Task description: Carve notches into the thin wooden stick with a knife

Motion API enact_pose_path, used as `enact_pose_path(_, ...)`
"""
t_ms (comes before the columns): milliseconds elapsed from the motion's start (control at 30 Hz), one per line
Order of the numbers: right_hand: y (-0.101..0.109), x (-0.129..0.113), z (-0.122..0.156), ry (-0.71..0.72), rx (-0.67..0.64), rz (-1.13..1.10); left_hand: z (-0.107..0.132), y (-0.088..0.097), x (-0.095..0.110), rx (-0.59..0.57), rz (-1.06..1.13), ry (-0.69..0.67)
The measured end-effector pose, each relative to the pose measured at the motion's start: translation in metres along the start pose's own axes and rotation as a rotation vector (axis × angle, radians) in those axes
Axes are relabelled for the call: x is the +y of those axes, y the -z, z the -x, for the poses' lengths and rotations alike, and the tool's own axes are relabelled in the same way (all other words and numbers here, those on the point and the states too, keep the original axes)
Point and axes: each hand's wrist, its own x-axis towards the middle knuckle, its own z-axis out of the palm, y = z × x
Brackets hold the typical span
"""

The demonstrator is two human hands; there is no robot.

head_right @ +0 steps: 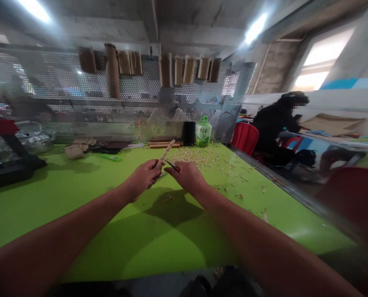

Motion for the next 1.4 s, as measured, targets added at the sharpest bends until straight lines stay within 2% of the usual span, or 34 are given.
enact_pose_path(300,-0.006,0.007,-0.004,-0.043,0.013,0.015,0.000,0.000,0.001,-0.015,0.009,0.016)
enact_pose_path(967,0.001,-0.001,-0.002,-0.019,-0.025,0.140,0.002,-0.002,0.004,-0.035,0.055,0.089)
enact_pose_path(1400,0.003,-0.003,-0.001,-0.036,-0.028,0.205,0.000,-0.001,0.001,-0.035,0.070,0.074)
